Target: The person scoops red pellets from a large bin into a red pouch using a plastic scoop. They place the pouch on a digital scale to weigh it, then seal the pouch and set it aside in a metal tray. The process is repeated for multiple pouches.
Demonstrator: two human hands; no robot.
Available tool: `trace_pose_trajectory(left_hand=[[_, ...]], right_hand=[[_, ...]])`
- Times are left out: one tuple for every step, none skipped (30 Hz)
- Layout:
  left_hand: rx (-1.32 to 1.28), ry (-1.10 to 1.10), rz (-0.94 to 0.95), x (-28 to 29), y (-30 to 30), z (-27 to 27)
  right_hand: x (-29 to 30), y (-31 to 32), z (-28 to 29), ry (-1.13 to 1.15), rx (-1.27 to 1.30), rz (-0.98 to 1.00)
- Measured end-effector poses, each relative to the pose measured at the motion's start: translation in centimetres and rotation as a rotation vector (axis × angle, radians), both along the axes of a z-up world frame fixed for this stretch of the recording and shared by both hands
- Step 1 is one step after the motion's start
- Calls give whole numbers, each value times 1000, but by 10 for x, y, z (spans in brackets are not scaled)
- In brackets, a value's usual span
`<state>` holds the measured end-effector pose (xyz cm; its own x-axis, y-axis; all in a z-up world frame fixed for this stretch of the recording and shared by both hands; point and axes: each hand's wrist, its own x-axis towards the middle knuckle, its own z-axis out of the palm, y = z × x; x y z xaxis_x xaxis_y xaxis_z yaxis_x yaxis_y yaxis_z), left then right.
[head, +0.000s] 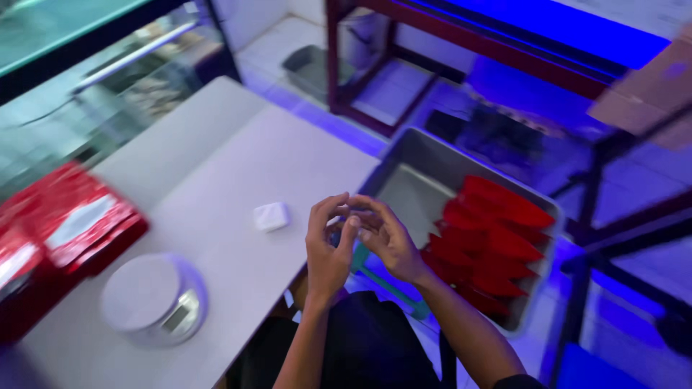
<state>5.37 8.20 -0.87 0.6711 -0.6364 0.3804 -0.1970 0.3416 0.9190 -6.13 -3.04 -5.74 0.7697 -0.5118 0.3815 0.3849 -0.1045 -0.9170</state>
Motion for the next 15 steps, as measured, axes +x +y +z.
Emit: trace_pose_trajectory(left_hand=[[1, -1, 43, 9, 13, 0], [-4, 56, 90, 18, 25, -1], [-11, 113, 137, 26, 38, -1], [-15, 112, 177, 35, 50, 0], [-45, 162, 202, 42, 62, 0], [-76, 210, 225, 50, 75, 1], [-81, 207, 262, 57, 87, 1], [-72, 201, 303, 64, 99, 0], [-63, 196, 344, 70, 110, 0], [-66, 192, 377, 75, 122, 1], [-65, 203, 415, 79, 133, 2], [-66, 215, 452, 82, 144, 3], [-71, 213, 483, 86, 154, 3], [-72, 217, 511, 90, 164, 2], [-73, 220, 540, 93, 175, 1]], right_hand=[[13, 5, 4, -1, 1, 43], [26, 10, 9, -1, -20, 71], [39, 15, 14, -3, -40, 99], [52, 23, 16, -5, -41, 139], [64, 31, 17, 34, -101, 133], [77, 39, 18, 70, -163, 125], [90, 46, 16, 65, -164, 163], [103, 54, 13, 88, -213, 171], [115, 61, 10, 109, -263, 178], [126, 70, 14, 102, -264, 211], [136, 80, 18, 113, -329, 218], [145, 89, 22, 124, -395, 224], [158, 95, 22, 117, -398, 254], [171, 102, 22, 110, -524, 221], [184, 109, 21, 98, -650, 185]])
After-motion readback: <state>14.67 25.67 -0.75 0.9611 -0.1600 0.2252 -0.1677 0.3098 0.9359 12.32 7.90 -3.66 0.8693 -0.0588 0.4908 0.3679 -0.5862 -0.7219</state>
